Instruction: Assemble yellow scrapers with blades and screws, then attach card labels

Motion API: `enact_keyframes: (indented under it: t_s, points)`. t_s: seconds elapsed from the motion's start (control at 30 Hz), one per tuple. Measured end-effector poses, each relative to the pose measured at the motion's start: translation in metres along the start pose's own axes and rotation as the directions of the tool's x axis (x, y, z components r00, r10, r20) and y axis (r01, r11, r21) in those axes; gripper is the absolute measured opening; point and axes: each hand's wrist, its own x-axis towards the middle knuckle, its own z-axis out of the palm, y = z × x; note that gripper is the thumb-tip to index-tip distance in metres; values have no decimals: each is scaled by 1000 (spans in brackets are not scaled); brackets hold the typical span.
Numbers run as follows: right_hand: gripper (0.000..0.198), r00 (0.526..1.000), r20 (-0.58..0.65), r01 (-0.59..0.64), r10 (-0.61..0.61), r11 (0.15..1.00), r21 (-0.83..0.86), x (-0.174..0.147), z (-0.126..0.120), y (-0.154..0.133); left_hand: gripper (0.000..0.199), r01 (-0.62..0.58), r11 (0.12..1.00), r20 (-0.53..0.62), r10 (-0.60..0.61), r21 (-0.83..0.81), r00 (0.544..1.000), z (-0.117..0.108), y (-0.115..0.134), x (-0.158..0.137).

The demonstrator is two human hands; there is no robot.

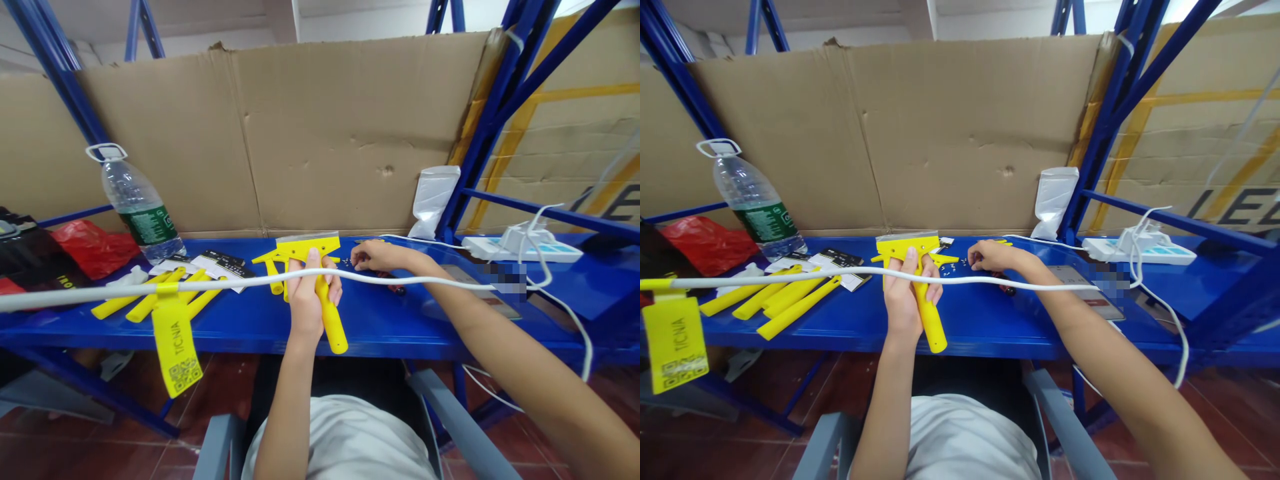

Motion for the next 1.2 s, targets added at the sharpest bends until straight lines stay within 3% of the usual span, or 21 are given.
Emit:
enact_keyframes:
  t_s: [0.3,0.6,0.7,0.8,0.93,1.03,1.13,1.2]
  points:
    - [12,994,71,-81,81,997,3,1,3,-2,47,-3,1000,-2,3,-6,1000,0,-1,-1]
    - [11,994,61,-88,88,996,2,4,7,-4,50,11,1000,-3,-11,5,1000,2,0,-2]
    - [13,998,7,-61,61,998,18,4,8,-5,48,14,1000,-14,-14,2,1000,3,0,-2]
    - [9,989,-147,6,1,999,48,3,7,-7,49,20,1000,-8,-20,20,1000,2,1,-2]
    - [12,904,-423,104,-63,992,73,5,4,-9,54,19,999,-18,-19,41,1000,4,2,-2]
    - [16,779,-619,235,-100,962,140,6,2,-10,58,17,999,-44,-15,43,999,7,3,-3]
    - [24,665,-746,403,-43,861,310,6,2,-15,58,25,997,-77,-19,71,997,9,3,-3]
    - [32,663,-748,469,19,768,436,5,2,-21,55,40,994,-91,-30,105,995,8,2,-2]
